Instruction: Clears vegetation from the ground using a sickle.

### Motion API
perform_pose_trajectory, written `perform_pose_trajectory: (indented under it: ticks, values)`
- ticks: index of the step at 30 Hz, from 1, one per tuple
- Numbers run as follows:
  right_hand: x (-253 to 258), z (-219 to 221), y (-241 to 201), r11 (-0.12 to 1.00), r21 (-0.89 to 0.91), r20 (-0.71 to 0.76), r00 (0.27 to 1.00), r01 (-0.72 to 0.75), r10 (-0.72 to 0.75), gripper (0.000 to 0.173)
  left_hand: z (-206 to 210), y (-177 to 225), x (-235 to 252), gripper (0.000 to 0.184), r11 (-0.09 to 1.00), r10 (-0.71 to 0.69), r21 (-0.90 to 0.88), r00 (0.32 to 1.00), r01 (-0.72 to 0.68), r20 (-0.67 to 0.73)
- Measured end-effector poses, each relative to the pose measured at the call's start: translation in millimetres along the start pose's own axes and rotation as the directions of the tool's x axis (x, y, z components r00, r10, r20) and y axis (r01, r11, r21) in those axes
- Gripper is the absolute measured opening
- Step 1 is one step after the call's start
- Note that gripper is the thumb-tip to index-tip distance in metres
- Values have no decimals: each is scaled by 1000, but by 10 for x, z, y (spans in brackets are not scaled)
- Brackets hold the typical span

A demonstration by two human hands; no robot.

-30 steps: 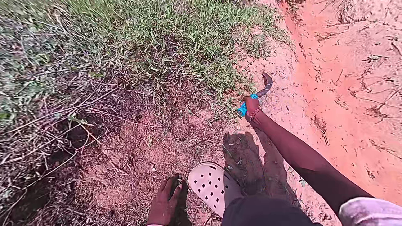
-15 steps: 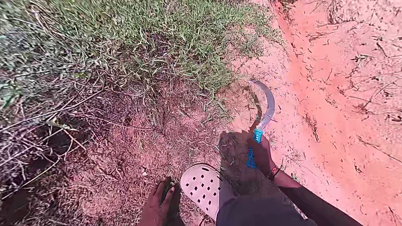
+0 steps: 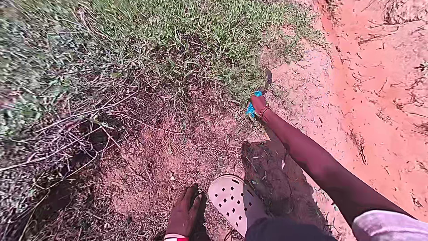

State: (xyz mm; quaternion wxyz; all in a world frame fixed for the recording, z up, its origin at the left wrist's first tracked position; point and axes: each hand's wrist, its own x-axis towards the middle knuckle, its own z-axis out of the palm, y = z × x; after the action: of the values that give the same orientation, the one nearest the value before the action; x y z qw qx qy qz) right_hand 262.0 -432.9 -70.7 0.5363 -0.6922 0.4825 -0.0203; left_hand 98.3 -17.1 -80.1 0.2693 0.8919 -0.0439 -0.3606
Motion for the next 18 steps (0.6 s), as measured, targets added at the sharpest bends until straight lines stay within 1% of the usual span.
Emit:
perform_pose_trajectory:
  ticks: [1,3,5,6,8,9,10,12,13,16,18]
  values:
    - [-60,-25,109,995,-99,13,1000,15,-14,42,-1,22,31,48,1000,-3,10,1000,4,-10]
    - [-284,-183,313,983,-180,38,999,39,-33,42,-9,113,96,47,999,-24,35,1000,25,-6]
    - [-611,-389,406,978,-201,97,995,58,-39,42,-22,160,96,47,998,-35,56,999,35,0]
    - [-728,-454,477,976,-211,93,995,50,-31,38,-40,171,88,47,997,-39,61,999,39,-1]
    - [-1011,-628,631,979,-203,103,995,26,-5,40,-48,154,37,49,999,-27,42,1000,26,7]
    - [-1166,-705,746,977,-208,121,992,54,-29,39,-48,127,25,49,999,-2,32,1000,2,9]
    - [-1331,-761,874,977,-197,146,988,84,-55,38,-59,107,17,50,999,25,21,999,-25,21]
    - [-1664,-824,1106,985,-161,157,987,68,-43,36,-64,90,-8,51,998,57,7,997,-58,49]
    - [-1800,-835,1214,991,-124,147,988,58,-40,39,-61,89,-12,50,998,62,8,997,-62,52]
    - [-2107,-842,1476,1000,17,95,995,-18,16,45,-14,37,-12,50,998,66,16,998,-66,24]
    - [-2172,-873,1535,995,95,30,999,-29,26,39,6,13,-12,51,998,59,11,998,-59,19]
